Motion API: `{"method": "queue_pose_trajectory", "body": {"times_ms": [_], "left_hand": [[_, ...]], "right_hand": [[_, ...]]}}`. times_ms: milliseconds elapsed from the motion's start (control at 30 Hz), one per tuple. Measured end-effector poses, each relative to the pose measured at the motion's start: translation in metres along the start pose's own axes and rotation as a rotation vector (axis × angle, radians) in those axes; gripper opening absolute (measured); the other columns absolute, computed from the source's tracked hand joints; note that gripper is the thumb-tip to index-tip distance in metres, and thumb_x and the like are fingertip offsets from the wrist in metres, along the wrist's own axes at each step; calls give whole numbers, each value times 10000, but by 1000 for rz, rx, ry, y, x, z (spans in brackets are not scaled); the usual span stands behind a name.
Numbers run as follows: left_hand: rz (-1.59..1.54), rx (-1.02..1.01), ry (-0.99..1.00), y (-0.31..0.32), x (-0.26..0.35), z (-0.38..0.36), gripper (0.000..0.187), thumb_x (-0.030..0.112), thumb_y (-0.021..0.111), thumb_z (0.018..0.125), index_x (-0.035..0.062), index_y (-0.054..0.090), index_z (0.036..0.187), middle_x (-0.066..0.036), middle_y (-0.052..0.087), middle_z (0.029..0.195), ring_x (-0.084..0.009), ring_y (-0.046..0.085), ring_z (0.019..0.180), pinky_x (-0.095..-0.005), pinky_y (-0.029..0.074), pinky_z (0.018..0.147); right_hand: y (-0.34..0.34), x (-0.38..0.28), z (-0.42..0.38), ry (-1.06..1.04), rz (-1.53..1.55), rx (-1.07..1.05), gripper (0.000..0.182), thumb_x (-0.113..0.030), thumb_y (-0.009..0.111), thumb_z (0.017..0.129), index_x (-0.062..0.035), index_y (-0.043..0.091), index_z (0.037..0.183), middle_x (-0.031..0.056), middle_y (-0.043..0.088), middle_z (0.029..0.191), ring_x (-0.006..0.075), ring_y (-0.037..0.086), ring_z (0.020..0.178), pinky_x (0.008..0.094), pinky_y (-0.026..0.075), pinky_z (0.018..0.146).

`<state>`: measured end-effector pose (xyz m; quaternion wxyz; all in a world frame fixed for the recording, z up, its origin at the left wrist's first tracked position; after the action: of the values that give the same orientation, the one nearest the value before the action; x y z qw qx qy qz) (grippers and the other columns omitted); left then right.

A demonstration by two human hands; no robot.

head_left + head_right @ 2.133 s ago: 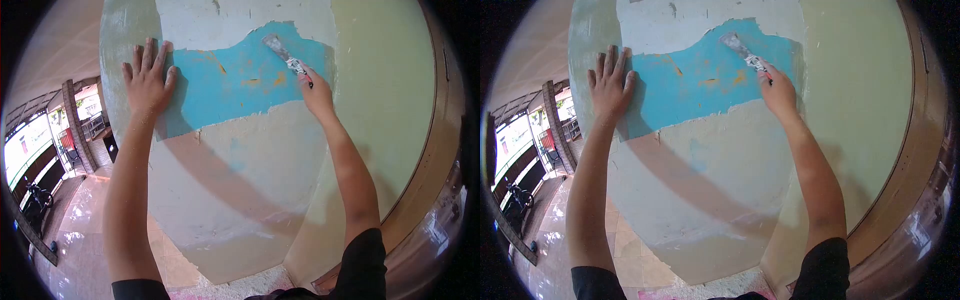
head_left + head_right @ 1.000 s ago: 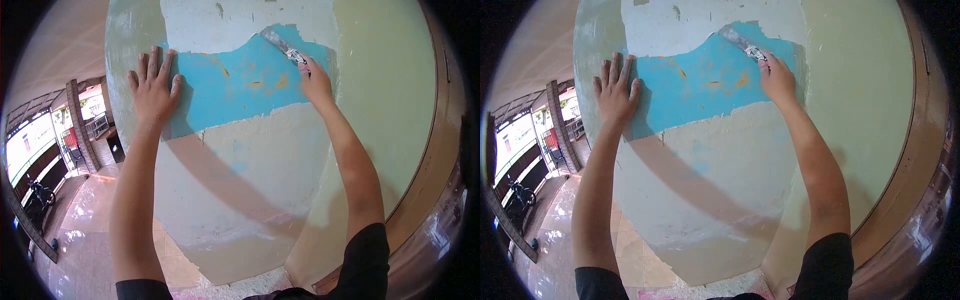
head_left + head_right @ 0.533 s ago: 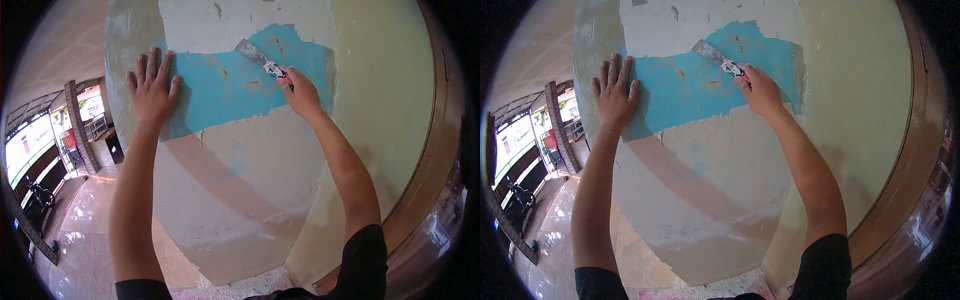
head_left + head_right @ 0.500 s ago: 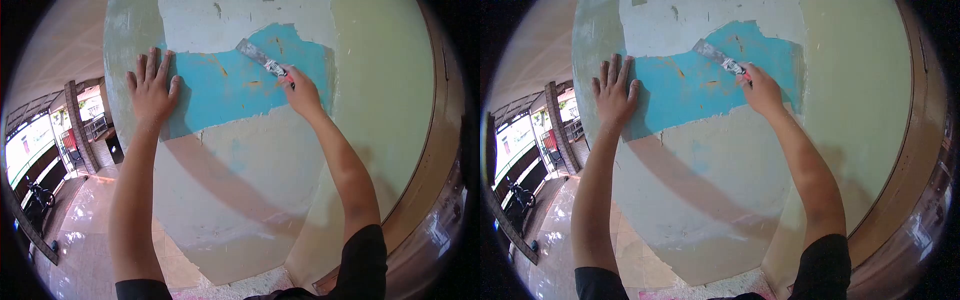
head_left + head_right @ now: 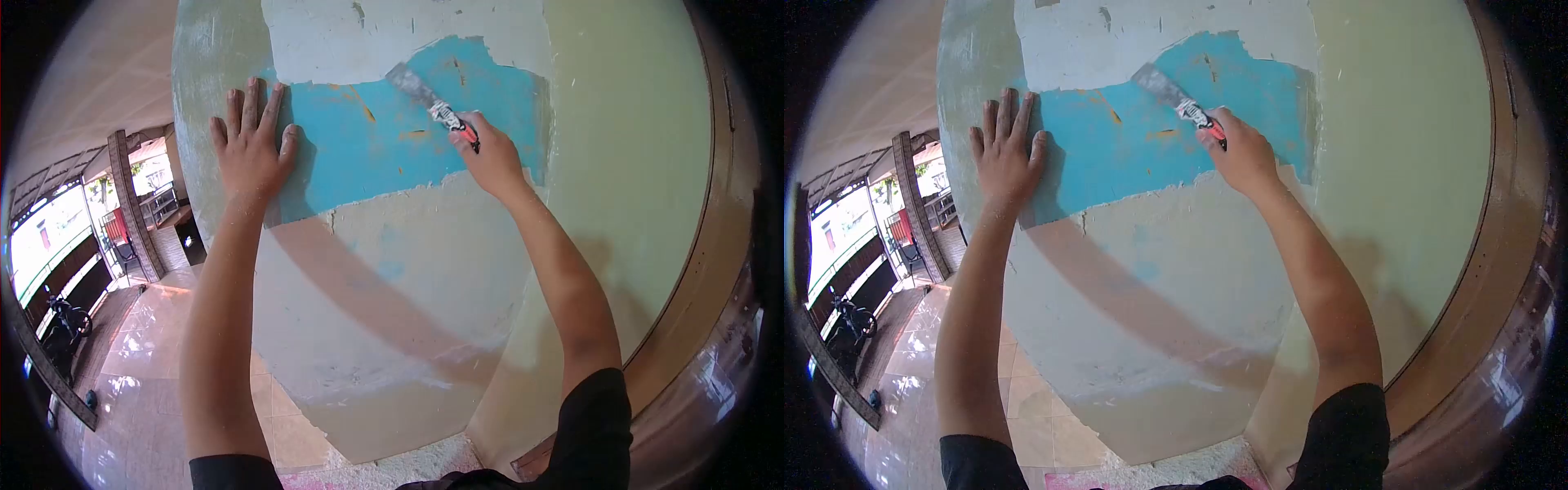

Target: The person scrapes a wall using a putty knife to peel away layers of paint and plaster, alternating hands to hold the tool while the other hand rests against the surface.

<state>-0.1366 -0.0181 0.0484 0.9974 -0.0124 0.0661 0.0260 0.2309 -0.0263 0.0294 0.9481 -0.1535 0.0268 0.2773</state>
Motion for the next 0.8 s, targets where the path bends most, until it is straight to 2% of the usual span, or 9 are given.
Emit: {"method": "queue_pose_trajectory", "body": {"times_ms": [100, 167, 200, 267, 367, 500, 567, 667, 800], "left_hand": [[-1, -9, 0, -2, 1, -1, 645, 484, 486, 982, 371, 319, 1594, -1, 227, 1696, -294, 164, 1570, -597, 100, 1247], [0, -8, 2, -4, 1, -2, 643, 471, 488, 988, 369, 312, 1597, -4, 232, 1695, -303, 168, 1568, -596, 108, 1246], [-1, -8, 6, -4, 1, -2, 641, 459, 490, 994, 367, 305, 1600, -8, 238, 1694, -311, 172, 1567, -594, 116, 1245], [0, -6, 2, -2, 0, -2, 645, 471, 489, 989, 368, 308, 1599, -2, 228, 1696, -300, 161, 1570, -594, 106, 1247], [-10, -9, -3, -2, 1, -3, 647, 484, 485, 985, 369, 311, 1597, 5, 219, 1698, -287, 152, 1573, -591, 96, 1250], [-17, -4, 1, -3, 1, -3, 644, 484, 483, 986, 370, 312, 1596, 8, 216, 1699, -282, 152, 1573, -584, 94, 1254], [-18, -4, -3, -3, 1, -2, 643, 482, 486, 986, 372, 313, 1596, 8, 215, 1699, -282, 152, 1573, -584, 93, 1254], [-17, -9, -2, -3, 1, -4, 644, 478, 490, 984, 374, 315, 1595, 9, 214, 1700, -283, 152, 1573, -585, 92, 1254], [-25, 0, 6, -1, -1, -4, 645, 478, 491, 982, 375, 316, 1594, 9, 216, 1699, -289, 158, 1572, -586, 89, 1254]], "right_hand": [[-7, -6, 1, 30, -15, 6, 369, -346, 647, 982, -114, 565, 1257, 163, 703, 1070, 372, 677, 973, 473, 518, 816], [-5, 2, 5, 179, 19, 79, 374, -355, 651, 978, -126, 568, 1262, 156, 709, 1047, 378, 680, 961, 470, 522, 804], [-4, 2, 3, 179, 19, 80, 374, -355, 651, 978, -126, 568, 1262, 156, 709, 1047, 378, 680, 961, 470, 522, 804], [-1, -4, -4, -88, -80, -34, 368, -367, 646, 981, -134, 570, 1255, 148, 715, 996, 384, 688, 911, 468, 527, 766], [-10, -6, 2, 103, -42, 40, 358, -376, 637, 988, -136, 570, 1245, 140, 719, 962, 389, 691, 881, 467, 528, 739], [-2, 0, -1, 95, -18, 48, 355, -379, 637, 991, -131, 564, 1234, 143, 717, 963, 386, 691, 888, 467, 526, 742], [1, -8, -9, -56, -109, -90, 349, -363, 647, 987, -129, 558, 1230, 152, 714, 965, 390, 688, 891, 468, 524, 742], [-5, -5, -2, 108, 8, 55, 340, -353, 649, 986, -130, 557, 1226, 161, 710, 969, 391, 686, 896, 475, 523, 746], [-1, -10, -9, 45, 27, -50, 325, -352, 643, 990, -131, 557, 1213, 161, 711, 972, 388, 688, 897, 476, 521, 735]]}}
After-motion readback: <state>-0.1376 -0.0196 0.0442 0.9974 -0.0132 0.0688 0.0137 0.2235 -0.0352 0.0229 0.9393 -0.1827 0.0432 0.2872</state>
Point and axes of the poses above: each hand's wrist, its own z-axis towards the middle knuckle, its own y-axis out of the palm, x = y × z, the point moved 2 cm from there along z, towards the middle knuckle
